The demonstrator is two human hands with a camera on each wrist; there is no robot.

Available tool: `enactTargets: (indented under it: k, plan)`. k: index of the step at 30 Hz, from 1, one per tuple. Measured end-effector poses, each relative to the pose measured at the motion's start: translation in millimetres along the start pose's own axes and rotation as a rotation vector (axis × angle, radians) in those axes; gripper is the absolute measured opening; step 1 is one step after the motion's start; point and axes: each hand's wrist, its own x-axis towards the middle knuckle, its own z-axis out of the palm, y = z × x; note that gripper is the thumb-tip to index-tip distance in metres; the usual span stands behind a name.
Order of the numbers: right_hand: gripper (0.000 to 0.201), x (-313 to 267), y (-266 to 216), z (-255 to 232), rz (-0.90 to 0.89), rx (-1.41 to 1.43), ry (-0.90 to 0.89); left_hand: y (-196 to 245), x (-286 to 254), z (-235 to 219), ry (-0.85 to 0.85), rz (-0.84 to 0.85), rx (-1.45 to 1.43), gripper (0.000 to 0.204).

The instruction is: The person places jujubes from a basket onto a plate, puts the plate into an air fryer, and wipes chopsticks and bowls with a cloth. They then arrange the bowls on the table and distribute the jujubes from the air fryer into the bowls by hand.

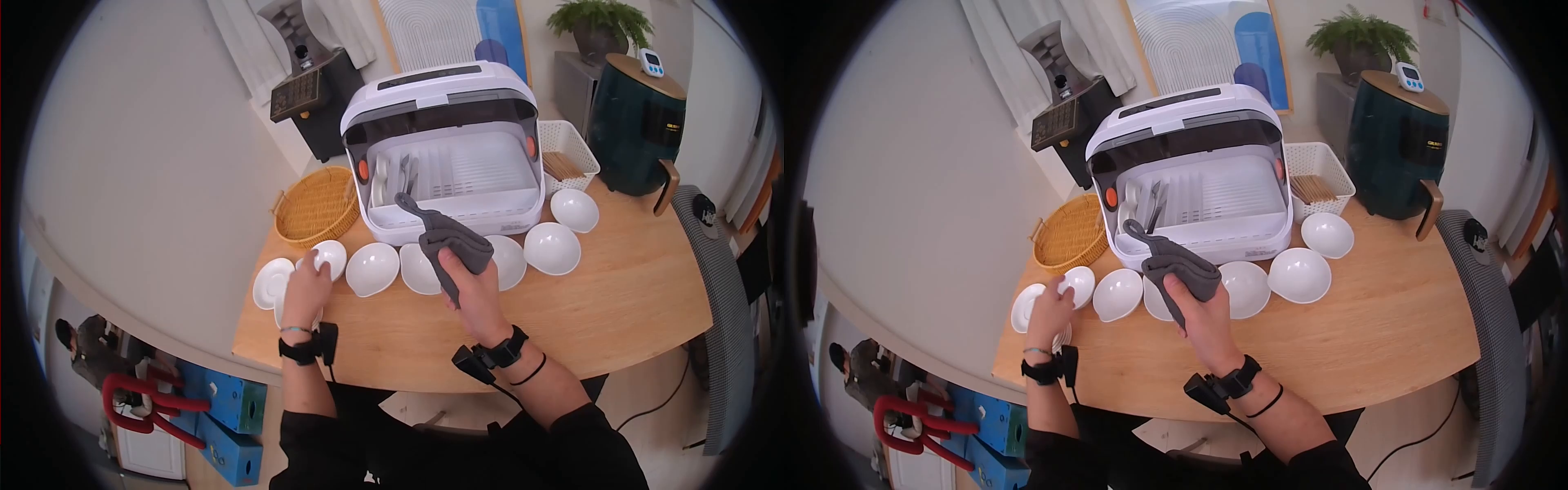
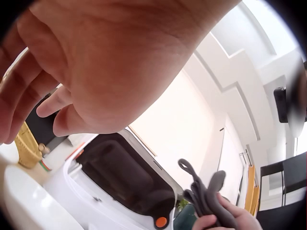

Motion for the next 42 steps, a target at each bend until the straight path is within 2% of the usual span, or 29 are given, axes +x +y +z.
enactTargets:
  k: [1,2,4,5,7,12,14,18,20,21,23,24,26,27,29,30,32,35,37,39,40,42]
  plan:
    - [0.024,0.1,0.1,0.3,-0.003,0.001,0.001,-17.2,18.1,-1.0,0.139,0.125,0.209,0.049]
    - [0.024,0.1,0.2,0.5,-0.008,0.003,0.004,-31.6,35.4,-3.8,0.14,0.125,0.211,0.049]
    - [0.024,-0.2,0.3,1.0,-0.012,0.008,0.005,-47.4,62.9,-13.1,0.107,-0.025,0.302,0.046]
    - [0.024,-0.1,0.1,1.5,-0.015,0.009,0.007,-50.0,71.7,-17.3,0.109,-0.02,0.304,0.046]
    - [0.024,-0.1,1.2,1.0,-0.01,0.018,0.003,-49.6,82.4,-22.8,-0.216,-0.304,0.257,0.045]
    - [0.023,-0.8,-0.1,1.5,0.005,0.001,-0.009,-101.4,112.2,2.6,-0.355,-0.272,0.148,0.043]
    - [0.023,-1.1,0.9,2.0,0.023,-0.001,0.013,-115.6,121.7,6.9,-0.481,-0.224,0.016,0.037]
    - [0.023,-0.5,-0.9,1.1,0.018,-0.001,-0.004,-76.1,101.9,-15.4,-0.373,-0.282,-0.186,0.029]
    - [0.028,-0.1,2.6,-1.4,0.048,0.041,-0.013,-62.8,95.1,-27.5,-0.132,-0.134,-0.127,0.028]
    - [0.028,0.2,4.6,-2.3,0.049,0.043,-0.01,-50.3,85.5,-34.7,-0.134,-0.134,-0.125,0.028]
    - [0.029,0.3,8.6,-2.8,0.077,0.04,-0.015,-14.6,56.0,-45.3,0.037,-0.038,-0.357,0.031]
    - [0.029,-0.6,9.5,-1.1,0.079,0.04,-0.016,1.9,39.2,-50.5,0.037,-0.04,-0.356,0.031]
    - [0.029,-2.3,10.2,2.6,0.126,0.034,0.012,33.5,3.0,-55.0,0.06,0.162,-0.568,0.034]
    - [0.029,-2.6,11.3,2.9,0.128,0.033,0.011,47.3,-13.5,-53.3,0.062,0.16,-0.569,0.034]
    - [0.03,-3.3,15.0,2.6,0.17,0.036,-0.1,69.8,-42.0,-44.1,0.182,0.273,-0.661,0.032]
    - [0.03,-4.9,16.7,3.0,0.172,0.034,-0.104,76.7,-49.8,-37.5,0.186,0.269,-0.662,0.032]
    - [0.032,-9.1,20.3,3.3,0.254,0.112,-0.208,89.7,-62.0,-25.7,0.312,0.338,-0.548,0.034]
    - [0.034,-10.9,27.7,4.6,0.253,0.034,-0.253,112.1,-75.0,-12.5,0.298,0.37,-0.597,0.036]
    - [0.033,-11.8,25.8,5.9,0.266,0.018,-0.261,121.8,-86.9,-5.1,0.227,0.36,-0.599,0.038]
    - [0.029,-14.7,22.7,7.6,0.244,0.11,-0.292,126.4,-93.0,8.4,0.267,0.59,-0.454,0.041]
    - [0.029,-13.6,22.7,5.4,0.246,0.111,-0.29,129.0,-97.2,11.0,0.116,0.495,-0.586,0.045]
    - [0.031,-9.7,23.4,2.4,0.338,0.238,-0.225,135.3,-102.2,13.3,0.092,0.502,-0.562,0.046]
